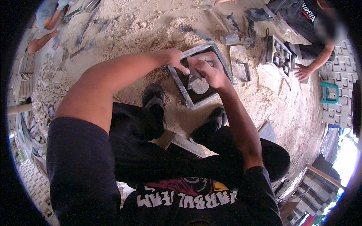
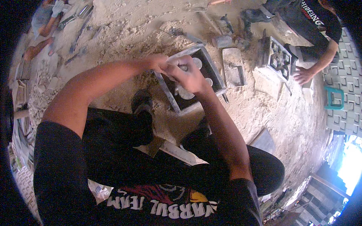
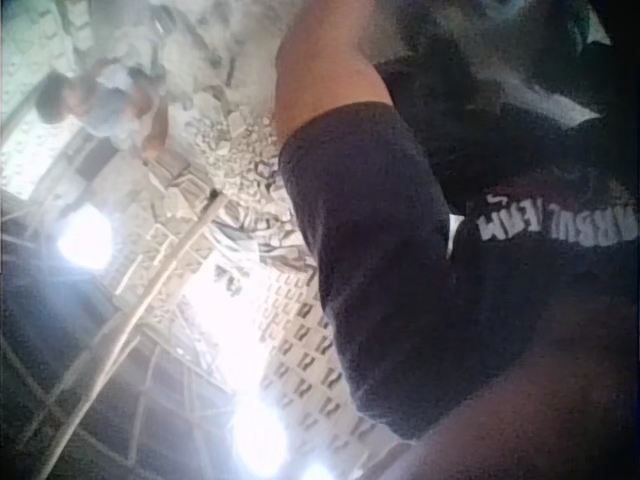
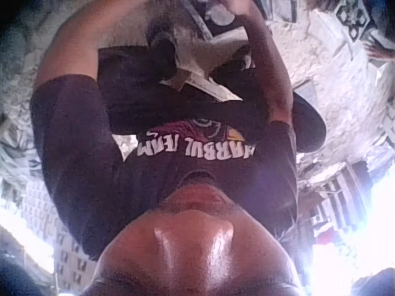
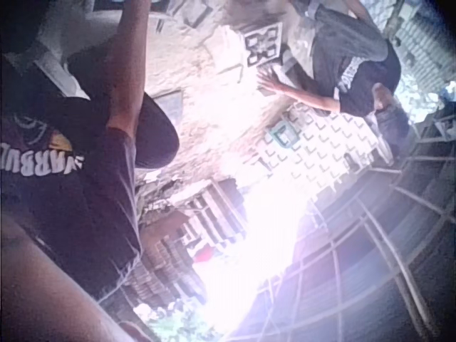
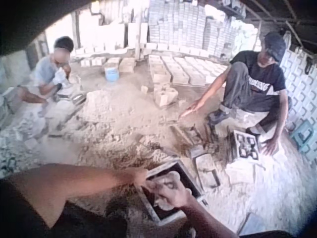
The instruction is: The person fills a metal mold with small stones and sand, compacting them by hand and with a small mallet before placing a stone lid on top and tapping it down.
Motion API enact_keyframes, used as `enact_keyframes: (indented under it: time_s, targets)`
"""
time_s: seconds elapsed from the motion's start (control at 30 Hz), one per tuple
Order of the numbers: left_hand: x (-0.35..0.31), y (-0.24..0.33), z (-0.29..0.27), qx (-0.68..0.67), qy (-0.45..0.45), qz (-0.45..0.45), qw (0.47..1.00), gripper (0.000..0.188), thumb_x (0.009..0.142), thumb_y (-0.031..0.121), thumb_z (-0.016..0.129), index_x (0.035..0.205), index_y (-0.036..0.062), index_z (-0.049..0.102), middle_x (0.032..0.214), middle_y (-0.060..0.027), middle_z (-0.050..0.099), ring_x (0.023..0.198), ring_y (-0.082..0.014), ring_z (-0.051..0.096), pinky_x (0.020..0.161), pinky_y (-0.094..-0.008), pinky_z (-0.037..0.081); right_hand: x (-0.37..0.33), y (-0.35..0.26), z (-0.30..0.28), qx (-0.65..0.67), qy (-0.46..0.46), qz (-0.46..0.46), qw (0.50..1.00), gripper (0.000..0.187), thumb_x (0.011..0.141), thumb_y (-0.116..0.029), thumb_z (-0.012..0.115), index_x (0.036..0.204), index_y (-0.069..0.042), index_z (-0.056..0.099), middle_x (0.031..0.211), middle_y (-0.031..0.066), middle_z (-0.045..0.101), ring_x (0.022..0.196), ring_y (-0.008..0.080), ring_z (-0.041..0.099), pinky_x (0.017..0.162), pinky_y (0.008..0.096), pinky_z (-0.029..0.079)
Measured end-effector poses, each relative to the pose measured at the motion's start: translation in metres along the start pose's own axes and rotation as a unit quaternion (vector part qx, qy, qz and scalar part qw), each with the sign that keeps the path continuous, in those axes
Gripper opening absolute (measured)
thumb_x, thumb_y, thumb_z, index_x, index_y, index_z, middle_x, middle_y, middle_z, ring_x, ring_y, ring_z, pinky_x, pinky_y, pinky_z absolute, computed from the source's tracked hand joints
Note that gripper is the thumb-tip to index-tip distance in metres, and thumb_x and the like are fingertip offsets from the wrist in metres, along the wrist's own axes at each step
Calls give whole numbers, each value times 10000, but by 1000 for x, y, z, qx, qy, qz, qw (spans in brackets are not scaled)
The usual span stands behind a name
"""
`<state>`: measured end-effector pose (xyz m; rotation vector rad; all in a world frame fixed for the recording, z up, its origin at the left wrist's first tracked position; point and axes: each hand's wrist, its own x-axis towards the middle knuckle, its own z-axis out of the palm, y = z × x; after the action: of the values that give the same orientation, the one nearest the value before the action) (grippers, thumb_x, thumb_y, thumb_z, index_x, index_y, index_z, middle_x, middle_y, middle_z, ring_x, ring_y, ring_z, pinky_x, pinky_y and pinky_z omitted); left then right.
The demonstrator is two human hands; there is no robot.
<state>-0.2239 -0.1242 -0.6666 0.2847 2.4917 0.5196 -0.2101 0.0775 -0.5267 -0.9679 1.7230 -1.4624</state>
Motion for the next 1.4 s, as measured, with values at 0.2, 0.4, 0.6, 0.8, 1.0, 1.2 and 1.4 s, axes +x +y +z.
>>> enact_keyframes:
  time_s: [0.2, 0.4, 0.6, 0.8, 1.0, 1.2, 1.4]
  targets:
    - [-14, -14, 4, -53, 46, 16, 997, 686, 619, 603, 714, 810, -52, 648, 771, -217, 656, 681, -335, 647, 612, -439, 495, -15, 13, 24, -139, 35, -7, 990, 250, 736, -234, 722, 825, -4, 678, 1005, 106, 619, 905, 186, 576, 778, 323, 434]
    - [-7, -4, -1, 1, -7, -24, 1000, 893, 583, 767, 633, 902, -67, 660, 915, -264, 646, 849, -348, 639, 750, -408, 498, -8, 27, 26, -56, -35, 71, 995, 277, 772, -241, 666, 888, 9, 648, 878, 131, 637, 869, 179, 578, 802, 319, 444]
    - [-22, 1, -7, -100, -14, -48, 994, 899, 595, 778, 620, 927, -57, 663, 918, -230, 660, 841, -312, 640, 758, -394, 497, -6, 31, 24, -70, -4, -63, 995, 202, 792, -189, 641, 832, 9, 634, 788, 101, 622, 774, 153, 584, 700, 298, 456]
    - [-25, 2, -41, -149, 150, -90, 973, 968, 729, 812, 398, 1072, -67, 616, 1083, -287, 602, 1038, -420, 581, 900, -423, 467, 13, 53, 30, 15, 145, -34, 989, 227, 824, -175, 602, 920, 31, 609, 863, 101, 613, 777, 162, 574, 712, 290, 472]
    - [-30, -56, -53, -149, 124, -59, 979, 864, 793, 748, 409, 1002, -58, 642, 973, -261, 642, 922, -353, 624, 837, -430, 477, 43, 12, 45, -156, 49, -36, 986, 216, 838, -193, 589, 886, 14, 627, 826, 114, 601, 803, 159, 569, 713, 278, 457]
    - [-25, -29, -53, -29, 75, 10, 997, 689, 805, 594, 520, 884, -78, 651, 853, -222, 667, 794, -303, 645, 744, -435, 487, 37, -10, 30, -116, 39, 91, 988, 176, 845, -155, 589, 857, 10, 650, 750, 59, 622, 658, 118, 554, 628, 274, 466]
    - [-11, -35, -44, 74, 50, -50, 995, 675, 756, 578, 562, 834, -87, 650, 851, -256, 652, 798, -364, 644, 731, -459, 484, 6, 10, 30, -123, 35, -2, 992, 174, 801, -148, 640, 847, 16, 674, 767, 90, 660, 754, 131, 604, 678, 278, 477]
